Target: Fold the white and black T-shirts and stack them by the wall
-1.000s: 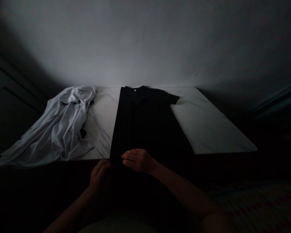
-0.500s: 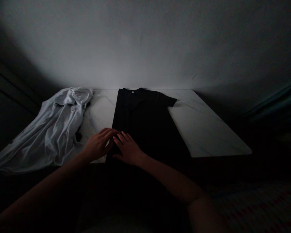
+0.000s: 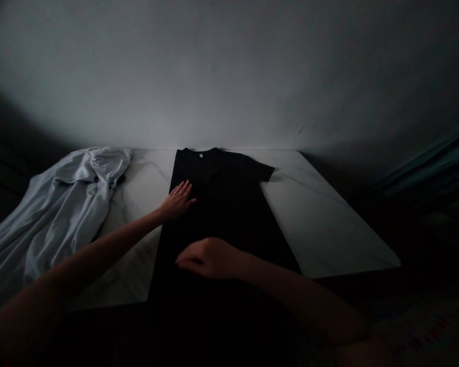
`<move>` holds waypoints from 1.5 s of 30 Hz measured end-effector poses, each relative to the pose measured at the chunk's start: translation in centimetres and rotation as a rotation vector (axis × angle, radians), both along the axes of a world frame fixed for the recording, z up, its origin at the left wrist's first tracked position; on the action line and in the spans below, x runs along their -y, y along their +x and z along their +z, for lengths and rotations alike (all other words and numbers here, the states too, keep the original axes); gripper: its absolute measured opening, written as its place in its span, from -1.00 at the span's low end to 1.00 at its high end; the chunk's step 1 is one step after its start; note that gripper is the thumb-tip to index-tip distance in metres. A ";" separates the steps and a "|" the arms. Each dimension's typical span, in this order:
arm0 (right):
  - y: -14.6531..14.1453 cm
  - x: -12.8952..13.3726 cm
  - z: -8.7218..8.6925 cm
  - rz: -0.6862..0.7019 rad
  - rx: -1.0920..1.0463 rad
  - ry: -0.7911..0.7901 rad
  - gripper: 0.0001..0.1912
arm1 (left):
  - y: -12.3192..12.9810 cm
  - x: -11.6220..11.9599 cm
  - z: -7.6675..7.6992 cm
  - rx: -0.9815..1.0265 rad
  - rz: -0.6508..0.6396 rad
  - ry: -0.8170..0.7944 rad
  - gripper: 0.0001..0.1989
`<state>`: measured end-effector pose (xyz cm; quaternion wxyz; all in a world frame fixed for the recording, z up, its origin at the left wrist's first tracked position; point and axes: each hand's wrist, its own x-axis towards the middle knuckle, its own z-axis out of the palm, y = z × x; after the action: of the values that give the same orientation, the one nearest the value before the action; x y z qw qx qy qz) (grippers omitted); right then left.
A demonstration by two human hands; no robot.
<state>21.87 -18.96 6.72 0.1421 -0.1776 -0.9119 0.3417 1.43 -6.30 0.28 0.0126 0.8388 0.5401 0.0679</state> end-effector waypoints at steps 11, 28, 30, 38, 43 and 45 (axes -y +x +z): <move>-10.1 -21.4 -5.7 -0.430 0.397 0.319 -0.29 | -0.3 15.0 -1.0 0.004 -0.404 0.016 -0.11; -2.1 -21.4 -3.9 -0.758 0.234 0.247 -0.49 | -0.7 9.1 -1.1 0.122 -0.604 0.155 -0.37; 4.3 -16.3 -3.8 -0.937 0.183 0.220 -0.61 | 1.2 5.8 0.0 0.163 -0.609 0.116 -0.56; 17.1 -0.5 -8.0 -1.468 0.188 0.359 -0.75 | 22.7 -8.4 6.1 0.086 -0.185 0.007 -0.65; 15.7 3.0 -9.3 -1.607 0.188 0.276 -0.80 | 33.1 -12.2 6.0 0.027 0.203 -0.148 -0.36; 15.2 3.3 -7.9 -1.645 0.277 0.108 -0.79 | 34.8 -13.1 5.3 -0.003 0.300 -0.185 -0.36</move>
<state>37.03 -22.22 -1.20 0.2413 -0.8199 -0.5158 0.0601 36.19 6.78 5.60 0.0787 0.7441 0.6632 0.0176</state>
